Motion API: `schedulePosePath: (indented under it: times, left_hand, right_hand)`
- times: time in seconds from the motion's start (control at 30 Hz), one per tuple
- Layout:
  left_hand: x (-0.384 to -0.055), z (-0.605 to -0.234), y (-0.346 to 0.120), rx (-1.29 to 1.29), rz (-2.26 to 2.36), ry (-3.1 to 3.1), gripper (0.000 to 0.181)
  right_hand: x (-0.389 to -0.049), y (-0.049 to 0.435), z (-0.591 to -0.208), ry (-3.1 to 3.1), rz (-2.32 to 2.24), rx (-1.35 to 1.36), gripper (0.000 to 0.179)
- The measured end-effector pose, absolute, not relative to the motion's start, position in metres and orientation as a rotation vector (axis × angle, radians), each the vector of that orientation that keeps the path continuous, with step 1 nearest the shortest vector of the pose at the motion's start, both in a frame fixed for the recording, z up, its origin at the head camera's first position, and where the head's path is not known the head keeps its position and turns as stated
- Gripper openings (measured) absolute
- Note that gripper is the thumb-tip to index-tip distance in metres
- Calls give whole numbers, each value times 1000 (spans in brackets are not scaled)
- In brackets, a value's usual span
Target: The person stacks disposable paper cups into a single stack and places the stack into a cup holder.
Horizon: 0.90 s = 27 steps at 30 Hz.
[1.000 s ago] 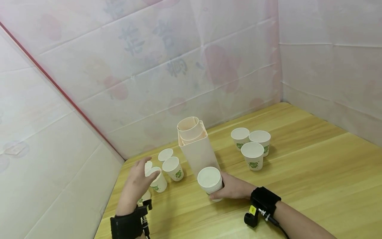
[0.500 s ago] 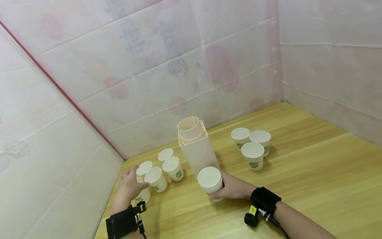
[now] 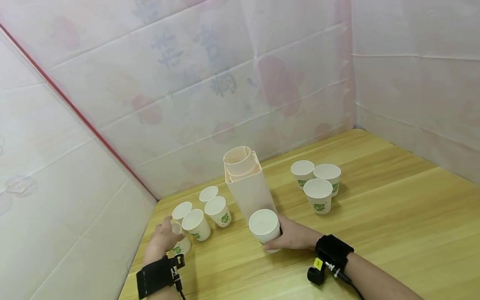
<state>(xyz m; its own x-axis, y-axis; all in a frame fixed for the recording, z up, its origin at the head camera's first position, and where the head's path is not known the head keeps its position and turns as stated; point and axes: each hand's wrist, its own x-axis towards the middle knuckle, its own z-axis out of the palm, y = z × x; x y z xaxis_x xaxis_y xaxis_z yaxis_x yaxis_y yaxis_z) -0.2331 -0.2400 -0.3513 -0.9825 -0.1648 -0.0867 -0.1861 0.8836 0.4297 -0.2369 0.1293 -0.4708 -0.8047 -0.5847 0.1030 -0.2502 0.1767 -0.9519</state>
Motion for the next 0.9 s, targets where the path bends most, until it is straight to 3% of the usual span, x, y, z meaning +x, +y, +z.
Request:
schedulePosePath:
  times: [0.5,0.9]
  left_hand:
    - [-222,-338,-237,-248,615,3073,68]
    - [-202,-314,-212,-70,472,3167,68]
  right_hand:
    - [-236,130,-470,2177,-1666,-769,80]
    - [-235,130,-468,2184,-1654,-786,79]
